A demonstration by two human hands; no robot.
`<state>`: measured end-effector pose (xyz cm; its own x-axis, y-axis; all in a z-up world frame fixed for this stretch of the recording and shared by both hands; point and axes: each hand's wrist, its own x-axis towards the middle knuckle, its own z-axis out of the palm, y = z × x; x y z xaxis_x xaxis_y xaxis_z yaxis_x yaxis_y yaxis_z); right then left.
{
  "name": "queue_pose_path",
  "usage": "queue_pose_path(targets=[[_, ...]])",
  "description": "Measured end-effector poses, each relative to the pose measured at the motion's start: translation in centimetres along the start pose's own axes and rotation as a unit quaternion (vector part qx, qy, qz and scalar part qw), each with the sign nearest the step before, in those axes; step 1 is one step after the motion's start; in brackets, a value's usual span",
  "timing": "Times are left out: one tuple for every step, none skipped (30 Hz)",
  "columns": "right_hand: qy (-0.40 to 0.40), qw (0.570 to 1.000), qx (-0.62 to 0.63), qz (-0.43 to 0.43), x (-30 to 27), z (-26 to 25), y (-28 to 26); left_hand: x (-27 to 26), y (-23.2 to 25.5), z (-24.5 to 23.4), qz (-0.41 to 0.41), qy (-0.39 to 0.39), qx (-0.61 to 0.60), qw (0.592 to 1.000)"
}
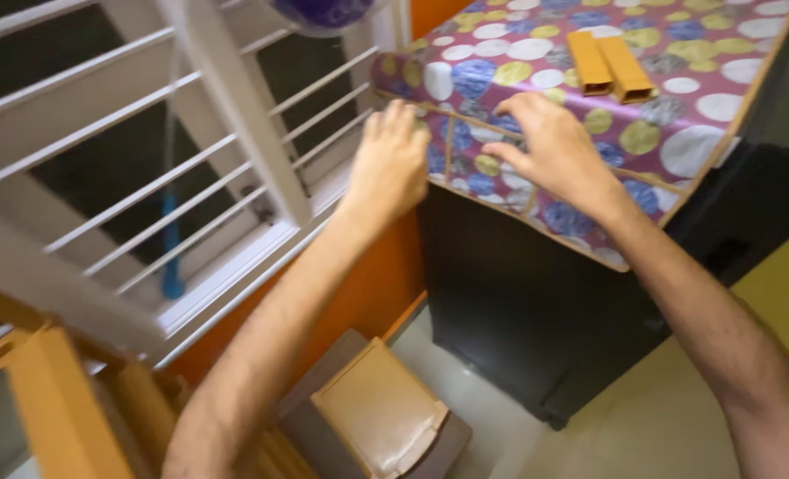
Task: The person assembles a stack of plastic storage containers by inserting orange corner posts into the white bins and securing them with orange lids. The person repeatedly picks up corner posts, inserts them into the bins, and places lids on top to complete the assembly.
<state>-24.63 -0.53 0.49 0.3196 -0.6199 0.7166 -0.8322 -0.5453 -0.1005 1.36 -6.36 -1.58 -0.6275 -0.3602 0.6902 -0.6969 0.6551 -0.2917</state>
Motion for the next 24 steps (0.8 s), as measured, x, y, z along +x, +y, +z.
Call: queue_pose_path(targets=[[0.008, 1.000, -0.013, 0.010, -0.7, -0.8, 1.2, 1.8, 1.6, 1.2, 0.003, -0.008, -0.028, 1.000], [0.016, 0.999, -0.026, 0.020, -1.6, -1.6, 2.2, 3.5, 3.2, 2.3, 0.013, 0.009, -0.025, 1.000], [0.025, 0.999, -0.038, 0.031, -2.5, -2.5, 3.3, 5.1, 4.7, 3.4, 0.024, 0.026, -0.020, 0.999], [0.026, 0.996, -0.066, 0.048, -3.1, -3.2, 4.3, 6.7, 6.0, 4.5, 0.035, 0.042, -0.016, 0.998], [0.026, 0.993, -0.094, 0.066, -3.7, -3.8, 5.1, 8.1, 7.1, 5.5, 0.036, 0.044, -0.032, 0.998], [0.027, 0.989, -0.122, 0.084, -4.2, -4.2, 5.8, 9.4, 8.1, 6.5, 0.037, 0.046, -0.047, 0.997], [0.026, 0.987, -0.128, 0.097, -4.7, -4.7, 6.5, 10.6, 9.1, 7.4, 0.039, 0.046, -0.063, 0.996], [0.025, 0.984, -0.135, 0.110, -5.4, -5.4, 7.2, 11.9, 10.1, 8.3, 0.027, 0.069, -0.070, 0.995], [0.024, 0.982, -0.141, 0.124, -5.9, -5.9, 7.9, 13.1, 11.0, 9.2, 0.014, 0.091, -0.077, 0.993], [0.026, 0.982, -0.144, 0.120, -6.2, -6.2, 8.5, 14.0, 11.6, 9.9, 0.002, 0.113, -0.084, 0.990], [0.028, 0.982, -0.146, 0.117, -6.4, -6.5, 8.9, 14.9, 11.9, 10.7, -0.006, 0.112, -0.116, 0.987], [0.030, 0.982, -0.149, 0.114, -6.6, -6.7, 9.3, 15.8, 12.3, 11.4, -0.014, 0.111, -0.148, 0.983], [0.028, 0.981, -0.158, 0.109, -6.8, -6.8, 9.5, 16.6, 12.7, 12.1, -0.021, 0.110, -0.179, 0.977], [0.026, 0.980, -0.168, 0.103, -7.0, -6.9, 9.6, 17.2, 12.9, 12.8, -0.031, 0.075, -0.188, 0.979], [0.025, 0.979, -0.177, 0.098, -7.3, -7.0, 9.6, 17.8, 13.1, 13.5, -0.041, 0.039, -0.196, 0.979], [0.032, 0.982, -0.157, 0.101, -7.7, -7.2, 9.5, 18.2, 13.3, 14.2, -0.050, 0.003, -0.204, 0.978], [0.039, 0.984, -0.137, 0.104, -8.0, -7.3, 9.3, 18.4, 13.4, 14.9, -0.033, 0.040, -0.192, 0.980], [0.047, 0.986, -0.116, 0.106, -8.3, -7.4, 9.1, 18.5, 13.3, 15.5, -0.017, 0.077, -0.180, 0.981], [0.056, 0.987, -0.110, 0.104, -8.5, -7.5, 8.8, 18.5, 13.2, 16.1, -0.002, 0.113, -0.166, 0.980], [0.066, 0.987, -0.105, 0.101, -8.6, -7.5, 8.6, 18.8, 13.2, 16.5, 0.014, 0.110, -0.134, 0.985], [0.073, 0.988, -0.098, 0.099, -8.7, -7.6, 8.3, 18.8, 13.2, 16.8, 0.029, 0.106, -0.102, 0.989], [0.081, 0.987, -0.099, 0.093, -8.7, -7.7, 8.1, 18.9, 13.2, 17.0, 0.044, 0.102, -0.069, 0.991], [0.087, 0.988, -0.099, 0.086, -8.7, -7.7, 7.9, 18.8, 13.1, 17.0, 0.059, 0.108, -0.023, 0.992], [0.094, 0.988, -0.099, 0.079, -8.6, -7.6, 7.6, 18.7, 13.0, 16.8, 0.074, 0.114, 0.024, 0.990]])
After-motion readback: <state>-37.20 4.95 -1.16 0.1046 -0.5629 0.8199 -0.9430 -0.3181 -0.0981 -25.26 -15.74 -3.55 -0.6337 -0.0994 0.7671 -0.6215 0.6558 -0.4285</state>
